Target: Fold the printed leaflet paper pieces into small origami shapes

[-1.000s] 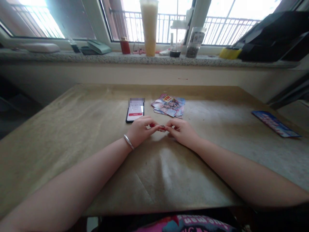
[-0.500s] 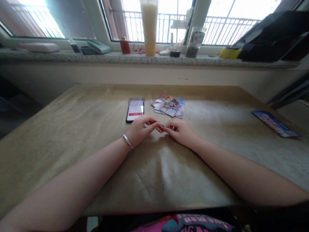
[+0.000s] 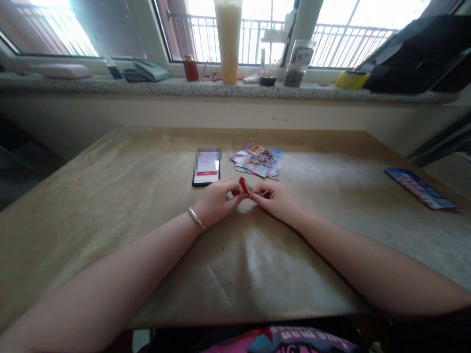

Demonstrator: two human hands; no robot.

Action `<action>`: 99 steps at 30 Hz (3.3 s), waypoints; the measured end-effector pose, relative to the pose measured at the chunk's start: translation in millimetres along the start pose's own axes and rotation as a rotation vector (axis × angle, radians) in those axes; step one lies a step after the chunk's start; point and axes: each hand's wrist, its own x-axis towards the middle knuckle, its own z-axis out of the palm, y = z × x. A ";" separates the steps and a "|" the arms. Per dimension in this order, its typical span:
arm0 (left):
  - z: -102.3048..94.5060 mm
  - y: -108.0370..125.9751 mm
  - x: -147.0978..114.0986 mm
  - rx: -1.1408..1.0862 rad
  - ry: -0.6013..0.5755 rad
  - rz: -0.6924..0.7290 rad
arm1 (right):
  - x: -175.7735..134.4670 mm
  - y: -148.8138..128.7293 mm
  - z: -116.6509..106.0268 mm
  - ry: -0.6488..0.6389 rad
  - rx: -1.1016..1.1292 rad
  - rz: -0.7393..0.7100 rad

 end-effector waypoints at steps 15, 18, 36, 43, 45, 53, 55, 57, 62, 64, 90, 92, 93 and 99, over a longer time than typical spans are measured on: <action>1.0 1.0 2.1 0.015 -0.053 -0.005 | -0.2 -2.9 -0.4 -0.009 -0.049 -0.013; 1.7 -1.9 2.0 -0.027 -0.063 -0.021 | 0.6 -0.6 -0.5 -0.013 -0.009 0.008; 3.0 -3.5 3.5 -0.014 -0.179 0.024 | -0.1 -3.5 0.9 -0.005 -0.023 0.039; -1.3 -0.4 2.6 -0.211 -0.117 -0.051 | -2.6 -7.8 -2.0 -0.046 -0.244 -0.047; -1.3 -1.1 2.5 -0.315 -0.089 -0.085 | -3.0 -8.5 -2.0 -0.038 -0.253 -0.054; -3.3 -4.2 3.6 -0.429 -0.051 -0.154 | -4.6 -6.0 -2.3 -0.093 -0.229 -0.113; -4.1 -2.7 3.8 -0.382 -0.050 -0.165 | -4.9 -6.7 -3.9 -0.120 -0.174 -0.142; -4.6 -0.8 3.8 -0.333 -0.046 -0.173 | -4.9 -7.6 -5.9 -0.107 -0.086 -0.144; -4.7 0.7 3.2 -0.287 -0.072 -0.156 | -4.7 -6.0 -6.1 -0.036 0.119 -0.141; -4.3 -0.2 3.0 -0.303 -0.093 -0.140 | -4.6 -4.7 -4.3 -0.043 0.191 -0.107; -2.4 5.9 0.4 -0.346 -0.157 -0.158 | -11.3 -19.1 -4.3 0.052 0.054 -0.015; -1.9 5.8 0.4 -0.365 -0.173 -0.157 | -11.0 -18.9 -4.1 0.045 0.059 -0.008; -1.7 5.6 0.4 -0.376 -0.179 -0.155 | -10.8 -18.3 -3.9 0.040 0.069 -0.009; 0.0 4.9 0.7 -0.408 -0.169 -0.165 | -9.7 -14.7 -2.1 0.043 0.108 0.033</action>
